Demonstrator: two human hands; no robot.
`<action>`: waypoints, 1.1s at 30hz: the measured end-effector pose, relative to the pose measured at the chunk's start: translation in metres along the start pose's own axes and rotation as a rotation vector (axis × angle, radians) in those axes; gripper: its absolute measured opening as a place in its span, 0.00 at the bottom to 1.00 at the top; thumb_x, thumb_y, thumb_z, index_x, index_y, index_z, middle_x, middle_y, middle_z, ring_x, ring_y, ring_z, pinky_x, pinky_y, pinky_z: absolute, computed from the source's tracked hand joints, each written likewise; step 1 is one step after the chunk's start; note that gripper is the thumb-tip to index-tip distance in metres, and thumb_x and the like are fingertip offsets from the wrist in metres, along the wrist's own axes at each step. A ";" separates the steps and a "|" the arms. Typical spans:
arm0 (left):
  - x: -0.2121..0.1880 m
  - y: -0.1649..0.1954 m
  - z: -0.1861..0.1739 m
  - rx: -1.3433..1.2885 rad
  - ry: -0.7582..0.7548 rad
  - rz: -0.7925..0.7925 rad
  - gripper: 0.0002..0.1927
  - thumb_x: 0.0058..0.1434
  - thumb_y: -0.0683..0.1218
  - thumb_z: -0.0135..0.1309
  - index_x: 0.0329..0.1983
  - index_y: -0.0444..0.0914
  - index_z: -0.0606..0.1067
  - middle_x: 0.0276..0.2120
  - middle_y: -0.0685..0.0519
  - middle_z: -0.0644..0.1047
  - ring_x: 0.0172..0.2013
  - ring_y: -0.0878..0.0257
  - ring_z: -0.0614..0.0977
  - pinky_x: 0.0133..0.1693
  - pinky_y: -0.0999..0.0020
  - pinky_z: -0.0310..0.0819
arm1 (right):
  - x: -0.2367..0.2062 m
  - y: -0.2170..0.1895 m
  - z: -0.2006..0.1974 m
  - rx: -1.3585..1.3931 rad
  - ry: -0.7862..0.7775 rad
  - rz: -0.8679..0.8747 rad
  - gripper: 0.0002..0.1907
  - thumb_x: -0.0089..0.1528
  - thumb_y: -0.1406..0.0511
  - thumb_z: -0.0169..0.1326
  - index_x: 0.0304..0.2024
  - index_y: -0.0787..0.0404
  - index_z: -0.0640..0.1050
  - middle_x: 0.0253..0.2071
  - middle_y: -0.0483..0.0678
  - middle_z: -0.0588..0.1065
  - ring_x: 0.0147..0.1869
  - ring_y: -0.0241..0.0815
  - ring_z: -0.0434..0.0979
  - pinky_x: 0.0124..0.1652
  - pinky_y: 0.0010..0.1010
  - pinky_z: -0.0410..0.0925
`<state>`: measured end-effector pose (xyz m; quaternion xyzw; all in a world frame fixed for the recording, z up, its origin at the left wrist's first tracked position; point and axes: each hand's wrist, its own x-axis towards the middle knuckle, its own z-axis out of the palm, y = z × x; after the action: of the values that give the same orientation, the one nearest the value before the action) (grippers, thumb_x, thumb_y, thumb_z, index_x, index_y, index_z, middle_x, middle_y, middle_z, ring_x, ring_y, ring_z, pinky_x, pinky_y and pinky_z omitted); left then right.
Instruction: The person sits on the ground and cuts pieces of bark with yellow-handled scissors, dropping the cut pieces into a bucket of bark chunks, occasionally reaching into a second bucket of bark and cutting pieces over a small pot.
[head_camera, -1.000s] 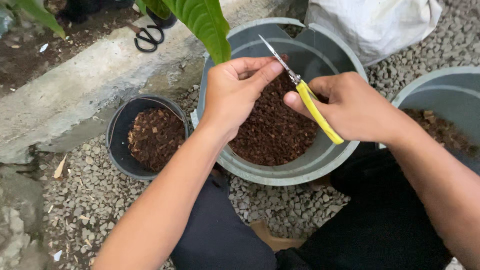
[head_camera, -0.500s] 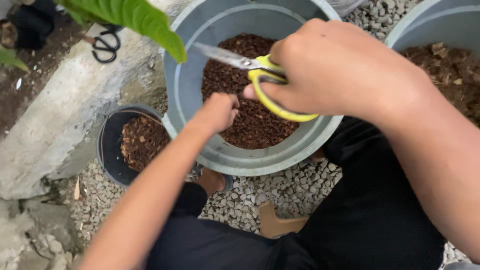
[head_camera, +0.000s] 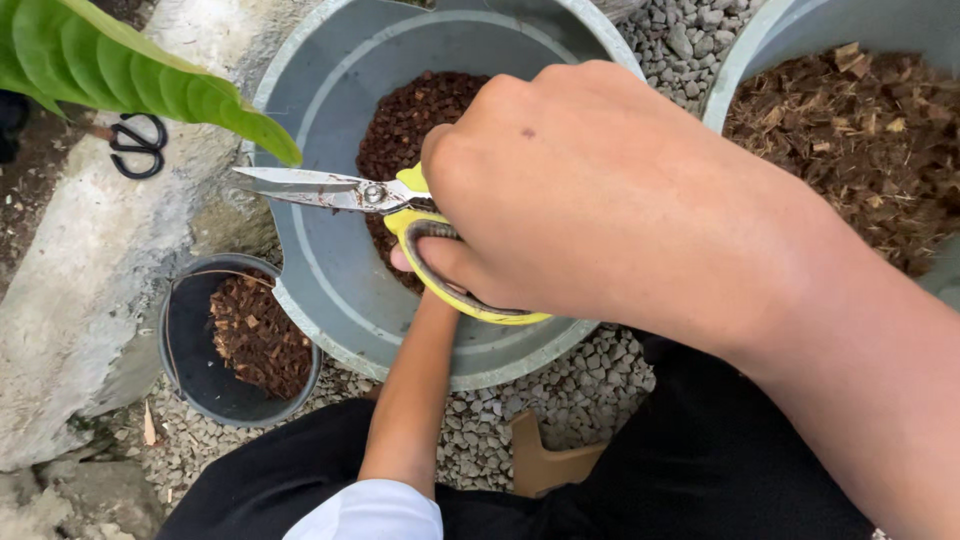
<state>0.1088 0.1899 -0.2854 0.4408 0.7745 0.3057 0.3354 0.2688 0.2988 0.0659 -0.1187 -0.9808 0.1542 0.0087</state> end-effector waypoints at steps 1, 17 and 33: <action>0.002 0.000 0.000 -0.002 0.002 0.009 0.16 0.64 0.44 0.56 0.54 0.36 0.74 0.48 0.42 0.79 0.48 0.51 0.81 0.51 0.58 0.76 | 0.000 0.000 -0.001 -0.004 -0.006 0.013 0.25 0.62 0.49 0.58 0.25 0.63 0.79 0.20 0.56 0.74 0.26 0.60 0.76 0.28 0.46 0.69; 0.030 0.065 -0.112 0.023 0.084 0.140 0.11 0.64 0.42 0.61 0.48 0.34 0.78 0.40 0.50 0.83 0.41 0.63 0.84 0.44 0.68 0.78 | 0.025 0.023 0.009 0.079 0.022 0.138 0.27 0.63 0.47 0.56 0.29 0.66 0.81 0.22 0.63 0.75 0.31 0.66 0.77 0.35 0.50 0.69; -0.077 0.175 -0.199 -0.815 0.331 0.226 0.12 0.68 0.44 0.58 0.49 0.31 0.80 0.35 0.55 0.83 0.27 0.75 0.73 0.29 0.79 0.67 | 0.037 -0.017 0.007 0.371 -0.218 0.347 0.35 0.60 0.38 0.50 0.32 0.65 0.73 0.18 0.55 0.74 0.23 0.50 0.75 0.30 0.44 0.67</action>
<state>0.0655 0.1612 -0.0145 0.3000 0.5812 0.6865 0.3177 0.2283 0.2901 0.0639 -0.2640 -0.8960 0.3422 -0.1021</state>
